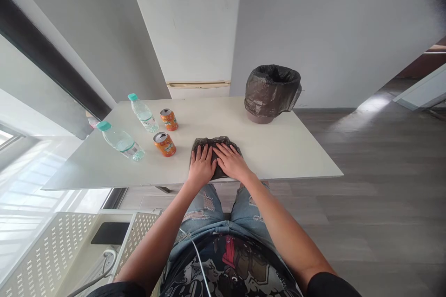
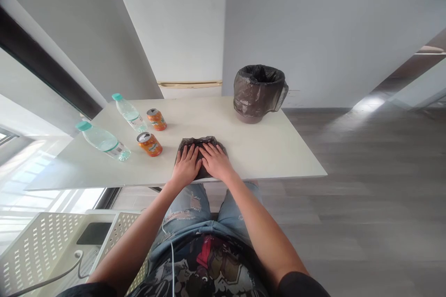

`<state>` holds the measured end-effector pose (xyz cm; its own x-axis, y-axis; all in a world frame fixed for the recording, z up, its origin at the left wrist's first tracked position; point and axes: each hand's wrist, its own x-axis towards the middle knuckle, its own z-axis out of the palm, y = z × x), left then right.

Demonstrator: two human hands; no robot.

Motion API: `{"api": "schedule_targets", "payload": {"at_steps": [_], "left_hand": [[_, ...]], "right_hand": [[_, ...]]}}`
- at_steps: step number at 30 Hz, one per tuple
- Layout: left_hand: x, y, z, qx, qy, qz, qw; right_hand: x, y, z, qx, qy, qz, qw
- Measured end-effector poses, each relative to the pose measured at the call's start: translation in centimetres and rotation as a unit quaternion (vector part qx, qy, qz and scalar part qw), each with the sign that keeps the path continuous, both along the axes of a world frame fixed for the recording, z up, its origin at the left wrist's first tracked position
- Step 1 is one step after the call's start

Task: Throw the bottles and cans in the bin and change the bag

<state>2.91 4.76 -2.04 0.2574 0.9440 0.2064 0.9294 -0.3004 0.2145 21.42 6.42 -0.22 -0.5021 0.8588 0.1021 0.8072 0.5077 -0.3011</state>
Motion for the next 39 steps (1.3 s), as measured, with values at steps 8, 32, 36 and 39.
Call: {"api": "schedule_targets", "payload": {"at_steps": [8, 32, 36, 39], "left_hand": [[-0.1, 0.0, 0.1, 0.003, 0.0, -0.006, 1.0], [-5.5, -5.4, 4.1, 0.016, -0.024, -0.141, 0.99], [-6.5, -6.7, 3.0, 0.014, -0.014, -0.146, 0.989], [-6.7, -7.2, 3.4, 0.006, -0.036, -0.152, 0.988]], "right_hand": [[0.0, 0.0, 0.1, -0.012, -0.023, 0.004, 1.0], [7.1, -5.8, 0.0, 0.064, 0.09, 0.039, 0.993], [7.6, -7.3, -2.0, 0.082, 0.069, 0.042, 0.993], [7.8, -8.1, -2.5, 0.096, 0.101, 0.037, 0.99]]}}
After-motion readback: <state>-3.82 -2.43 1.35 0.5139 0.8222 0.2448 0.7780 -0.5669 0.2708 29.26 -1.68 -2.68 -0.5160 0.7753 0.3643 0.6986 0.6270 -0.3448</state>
